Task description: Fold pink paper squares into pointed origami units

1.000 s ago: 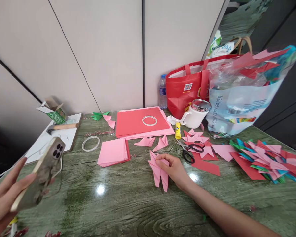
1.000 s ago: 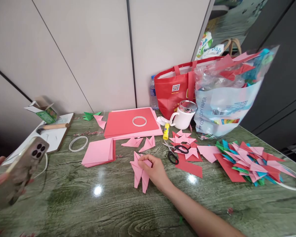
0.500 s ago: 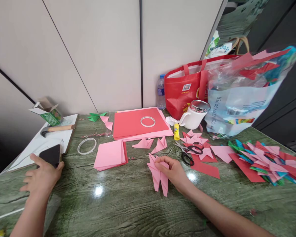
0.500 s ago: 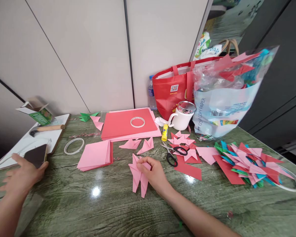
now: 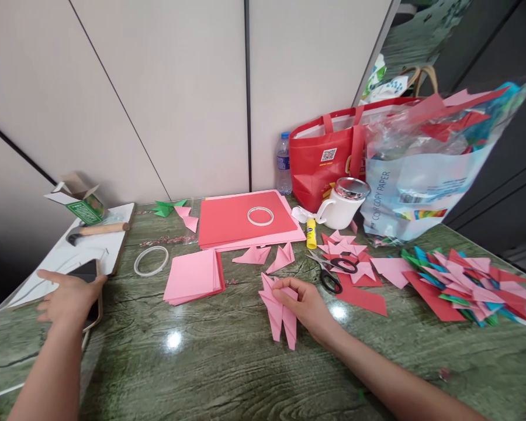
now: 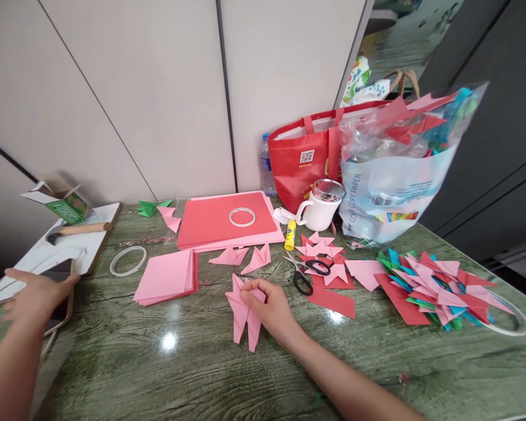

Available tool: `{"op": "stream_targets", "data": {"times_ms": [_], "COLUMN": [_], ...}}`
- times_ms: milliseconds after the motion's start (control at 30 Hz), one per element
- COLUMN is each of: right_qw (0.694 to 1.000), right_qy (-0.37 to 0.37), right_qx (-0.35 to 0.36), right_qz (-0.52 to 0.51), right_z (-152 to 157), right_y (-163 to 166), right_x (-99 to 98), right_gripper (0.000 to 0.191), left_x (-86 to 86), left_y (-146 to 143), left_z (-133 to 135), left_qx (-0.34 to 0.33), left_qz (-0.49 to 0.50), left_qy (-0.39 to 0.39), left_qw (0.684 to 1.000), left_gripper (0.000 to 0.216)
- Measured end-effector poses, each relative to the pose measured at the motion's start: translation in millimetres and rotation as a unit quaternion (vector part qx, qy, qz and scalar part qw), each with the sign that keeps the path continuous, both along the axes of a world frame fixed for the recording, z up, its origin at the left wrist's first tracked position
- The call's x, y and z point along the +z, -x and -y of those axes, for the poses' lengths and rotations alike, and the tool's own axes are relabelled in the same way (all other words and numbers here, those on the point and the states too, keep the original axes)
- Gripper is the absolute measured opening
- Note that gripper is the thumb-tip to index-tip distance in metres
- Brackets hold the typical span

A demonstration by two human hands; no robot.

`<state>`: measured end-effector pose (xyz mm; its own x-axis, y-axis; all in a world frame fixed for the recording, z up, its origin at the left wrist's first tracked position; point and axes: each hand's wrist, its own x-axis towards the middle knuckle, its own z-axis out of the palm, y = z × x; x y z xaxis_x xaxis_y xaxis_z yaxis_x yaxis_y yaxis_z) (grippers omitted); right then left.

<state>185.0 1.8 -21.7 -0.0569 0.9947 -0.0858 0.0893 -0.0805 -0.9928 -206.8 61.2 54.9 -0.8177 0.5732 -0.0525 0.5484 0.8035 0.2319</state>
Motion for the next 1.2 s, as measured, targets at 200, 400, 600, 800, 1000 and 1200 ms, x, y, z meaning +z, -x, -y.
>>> {"op": "stream_targets", "data": {"times_ms": [200,400,600,800,1000,1200], "right_qw": [1.000,1.000,0.999,0.988,0.989,0.990], "right_qy": [-0.010,-0.008,-0.038,-0.046,-0.069,-0.092], "right_qx": [0.001,0.005,0.030,0.045,0.057,0.049], "right_qz": [-0.001,-0.002,-0.019,-0.139,-0.118,-0.094], "right_z": [0.0,-0.5,1.1,5.1,9.9,10.6], "right_y": [-0.4,0.0,-2.2,-0.2,3.9,3.4], "right_x": [1.1,0.0,2.1,8.8,7.1,4.5], "right_gripper": [0.023,0.024,0.022,0.037,0.034,0.031], "left_x": [-4.5,-13.7,-24.9,-31.8,-46.0,-48.2], "left_y": [-15.2,-115.2,-213.2,-230.4,-235.6,-235.7], "left_z": [7.3,37.5,76.4,73.3,72.2,73.7], "left_qx": [-0.058,-0.341,-0.494,-0.425,-0.380,-0.367], "left_qz": [-0.036,-0.179,0.131,0.455,0.555,0.558], "left_qy": [-0.052,-0.332,-0.308,-0.213,-0.209,-0.219], "left_qw": [0.996,0.861,0.802,0.753,0.710,0.711], "left_gripper": [0.098,0.057,0.024,0.039,0.029,0.029]}}
